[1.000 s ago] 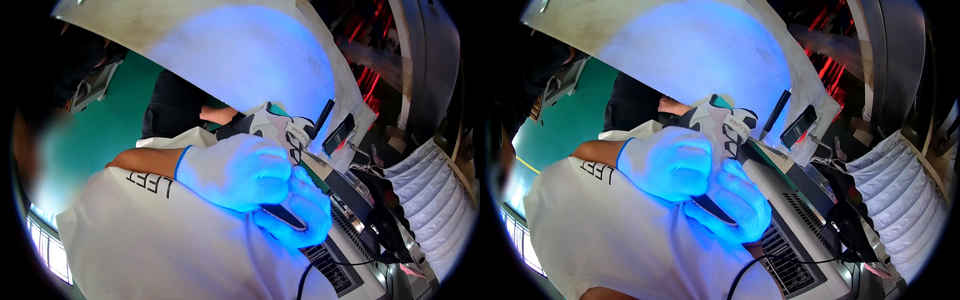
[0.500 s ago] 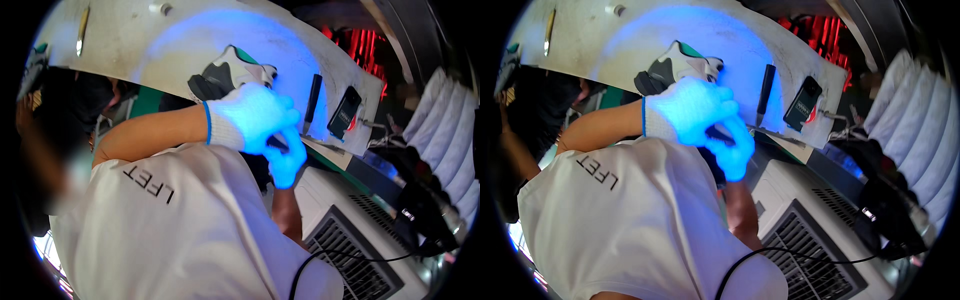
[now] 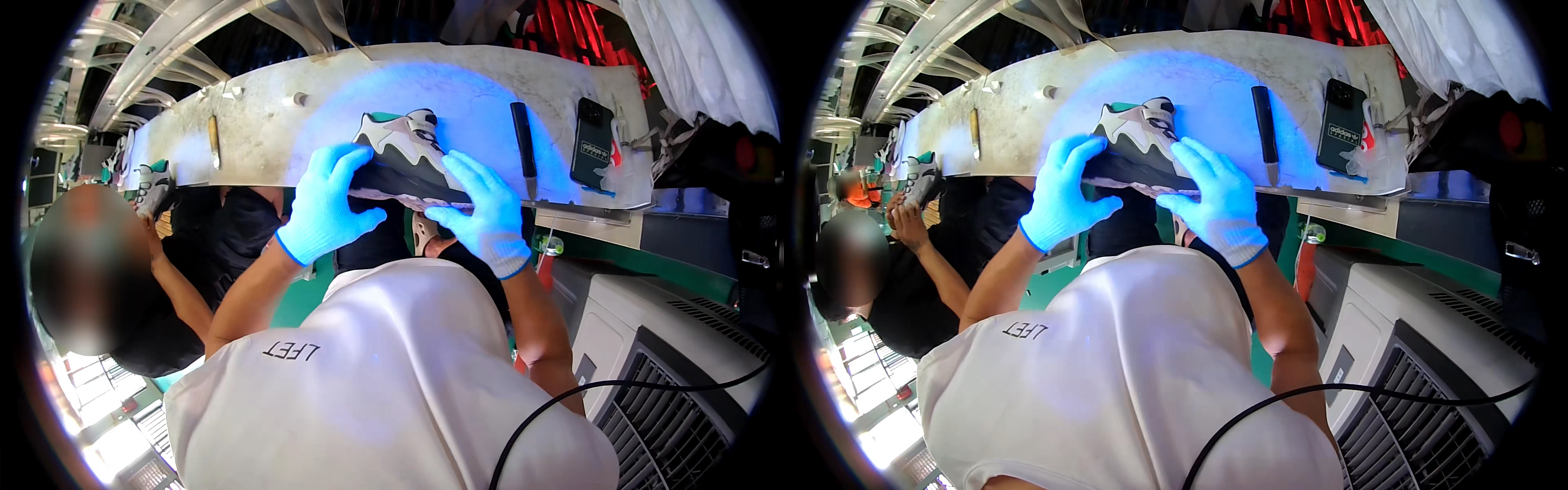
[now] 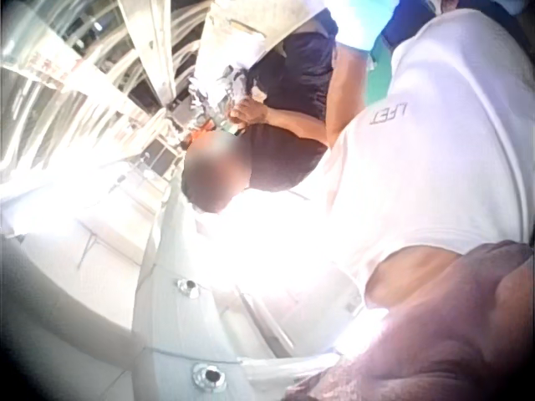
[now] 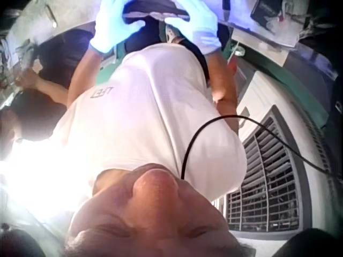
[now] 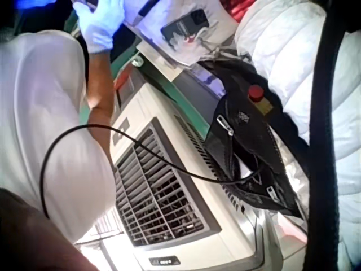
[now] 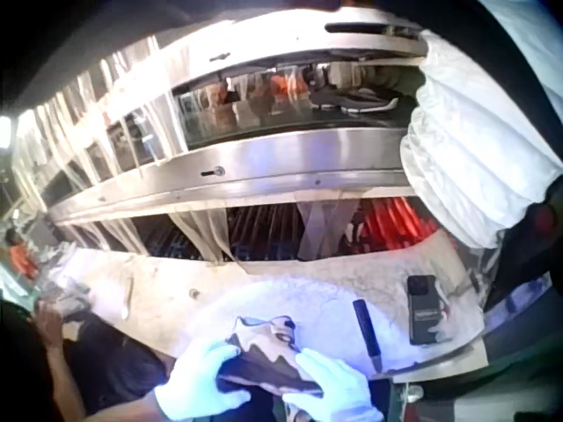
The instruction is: The person cleans white and black sneakers using a small brush and a cloth. They scrub the upper, sides, and sole of each shoe, then wipe it down. The person handles multiple shoes one at a time on a workbench.
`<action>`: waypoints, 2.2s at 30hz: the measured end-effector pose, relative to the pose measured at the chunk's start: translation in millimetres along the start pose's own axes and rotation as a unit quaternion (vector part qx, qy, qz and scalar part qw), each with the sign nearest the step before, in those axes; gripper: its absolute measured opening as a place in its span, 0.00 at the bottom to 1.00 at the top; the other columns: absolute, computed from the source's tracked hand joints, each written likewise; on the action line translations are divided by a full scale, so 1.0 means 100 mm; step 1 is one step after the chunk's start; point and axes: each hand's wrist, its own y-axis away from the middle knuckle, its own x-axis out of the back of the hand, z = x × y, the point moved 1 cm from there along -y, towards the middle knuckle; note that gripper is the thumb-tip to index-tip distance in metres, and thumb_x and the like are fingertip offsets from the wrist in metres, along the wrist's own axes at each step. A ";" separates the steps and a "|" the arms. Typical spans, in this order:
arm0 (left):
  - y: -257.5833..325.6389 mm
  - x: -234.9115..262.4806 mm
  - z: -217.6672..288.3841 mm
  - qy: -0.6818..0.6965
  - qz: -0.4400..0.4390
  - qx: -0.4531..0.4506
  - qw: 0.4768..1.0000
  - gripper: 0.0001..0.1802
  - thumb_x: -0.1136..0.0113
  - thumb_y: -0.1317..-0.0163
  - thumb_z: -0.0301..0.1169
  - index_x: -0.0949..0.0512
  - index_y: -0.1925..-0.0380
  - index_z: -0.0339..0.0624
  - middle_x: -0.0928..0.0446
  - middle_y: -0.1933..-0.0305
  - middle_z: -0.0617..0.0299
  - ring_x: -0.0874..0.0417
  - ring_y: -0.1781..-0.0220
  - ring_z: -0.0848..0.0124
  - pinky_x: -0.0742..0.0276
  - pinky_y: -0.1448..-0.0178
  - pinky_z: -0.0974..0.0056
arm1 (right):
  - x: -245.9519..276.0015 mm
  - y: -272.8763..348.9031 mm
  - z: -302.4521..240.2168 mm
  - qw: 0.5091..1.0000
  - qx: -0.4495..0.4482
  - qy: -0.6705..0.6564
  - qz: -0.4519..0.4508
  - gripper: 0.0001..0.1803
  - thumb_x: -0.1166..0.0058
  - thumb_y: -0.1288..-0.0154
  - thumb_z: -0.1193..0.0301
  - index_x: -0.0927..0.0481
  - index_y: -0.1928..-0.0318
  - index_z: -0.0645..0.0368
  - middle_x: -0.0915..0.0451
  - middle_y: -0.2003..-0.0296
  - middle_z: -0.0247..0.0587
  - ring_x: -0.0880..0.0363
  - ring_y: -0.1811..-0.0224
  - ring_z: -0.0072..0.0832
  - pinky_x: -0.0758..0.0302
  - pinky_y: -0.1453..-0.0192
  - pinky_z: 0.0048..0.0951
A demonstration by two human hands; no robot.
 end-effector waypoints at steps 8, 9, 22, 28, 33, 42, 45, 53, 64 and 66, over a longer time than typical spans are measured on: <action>-0.13 -0.16 0.27 -0.114 -0.028 -0.017 0.993 0.28 0.16 0.51 0.42 0.17 0.54 0.43 0.18 0.55 0.51 0.13 0.52 0.48 0.15 0.52 0.45 | 0.10 -0.14 -0.05 0.997 -0.027 -0.019 -0.066 0.43 0.13 0.46 0.64 0.14 0.30 0.62 0.13 0.33 0.56 0.12 0.31 0.48 0.16 0.26 0.43; -0.20 -0.20 0.33 -0.120 -0.026 -0.032 0.992 0.27 0.15 0.52 0.41 0.17 0.56 0.42 0.18 0.55 0.52 0.14 0.52 0.48 0.16 0.52 0.45 | 0.10 -0.15 -0.05 0.997 -0.027 -0.021 -0.068 0.43 0.13 0.46 0.64 0.14 0.30 0.62 0.13 0.33 0.56 0.12 0.31 0.48 0.16 0.26 0.43; -0.35 -0.26 0.27 0.007 -0.016 -0.007 1.000 0.22 0.15 0.56 0.38 0.17 0.63 0.49 0.17 0.59 0.58 0.14 0.55 0.51 0.17 0.53 0.48 | 0.05 -0.20 -0.06 0.998 0.018 0.035 -0.055 0.43 0.13 0.47 0.61 0.14 0.30 0.56 0.12 0.35 0.49 0.10 0.40 0.49 0.13 0.38 0.45; -0.43 -0.28 0.25 0.033 0.002 0.002 0.999 0.28 0.08 0.67 0.35 0.18 0.67 0.48 0.16 0.61 0.59 0.15 0.60 0.51 0.17 0.56 0.52 | 0.08 -0.28 -0.09 0.995 0.020 0.060 -0.073 0.41 0.13 0.48 0.61 0.13 0.32 0.56 0.11 0.37 0.50 0.10 0.41 0.49 0.14 0.36 0.45; -0.48 -0.27 0.23 0.056 -0.028 0.044 0.997 0.30 0.08 0.67 0.35 0.19 0.64 0.48 0.17 0.61 0.58 0.15 0.61 0.51 0.16 0.55 0.54 | 0.13 -0.36 -0.08 0.996 0.006 0.018 -0.091 0.40 0.12 0.48 0.62 0.12 0.33 0.58 0.11 0.38 0.51 0.09 0.43 0.51 0.13 0.37 0.46; -0.80 -0.17 0.08 0.012 -0.128 -0.041 0.991 0.30 0.12 0.61 0.47 0.18 0.60 0.49 0.16 0.59 0.61 0.12 0.59 0.57 0.14 0.55 0.56 | 0.10 -0.84 -0.41 0.957 -0.171 -0.003 -0.234 0.36 0.24 0.37 0.53 0.15 0.32 0.55 0.10 0.51 0.57 0.08 0.50 0.55 0.13 0.46 0.46; -0.80 -0.18 0.06 0.007 -0.090 -0.064 0.994 0.30 0.13 0.61 0.47 0.17 0.60 0.49 0.16 0.59 0.61 0.12 0.59 0.57 0.14 0.55 0.55 | 0.01 -0.93 -0.27 0.946 -0.191 -0.045 -0.258 0.31 0.30 0.34 0.54 0.16 0.33 0.49 0.10 0.50 0.56 0.11 0.52 0.60 0.14 0.46 0.48; -0.74 0.00 -0.82 0.616 -0.062 0.168 0.767 0.33 0.23 0.37 0.18 0.22 0.31 0.35 0.15 0.39 0.58 0.14 0.40 0.67 0.15 0.36 0.60 | -0.11 -0.50 -0.26 0.987 -0.116 0.101 0.055 0.21 0.30 0.23 0.62 0.11 0.38 0.64 0.07 0.51 0.58 0.05 0.51 0.51 0.12 0.45 0.45; -0.47 0.34 -0.81 0.021 0.038 -0.183 0.982 0.44 0.17 0.44 0.38 0.20 0.26 0.44 0.18 0.28 0.40 0.13 0.30 0.42 0.15 0.28 0.49 | -0.25 -0.99 0.31 0.972 -0.185 -0.139 0.042 0.25 0.39 0.15 0.54 0.08 0.48 0.68 0.07 0.54 0.41 0.11 0.54 0.28 0.17 0.42 0.33; -0.63 0.63 -0.61 0.055 -0.036 -0.170 0.983 0.44 0.15 0.46 0.41 0.18 0.28 0.44 0.13 0.35 0.40 0.09 0.37 0.44 0.12 0.32 0.50 | -0.24 -1.13 0.31 0.932 -0.254 -0.255 0.046 0.34 0.45 0.12 0.45 0.10 0.46 0.70 0.07 0.54 0.43 0.11 0.54 0.32 0.17 0.41 0.34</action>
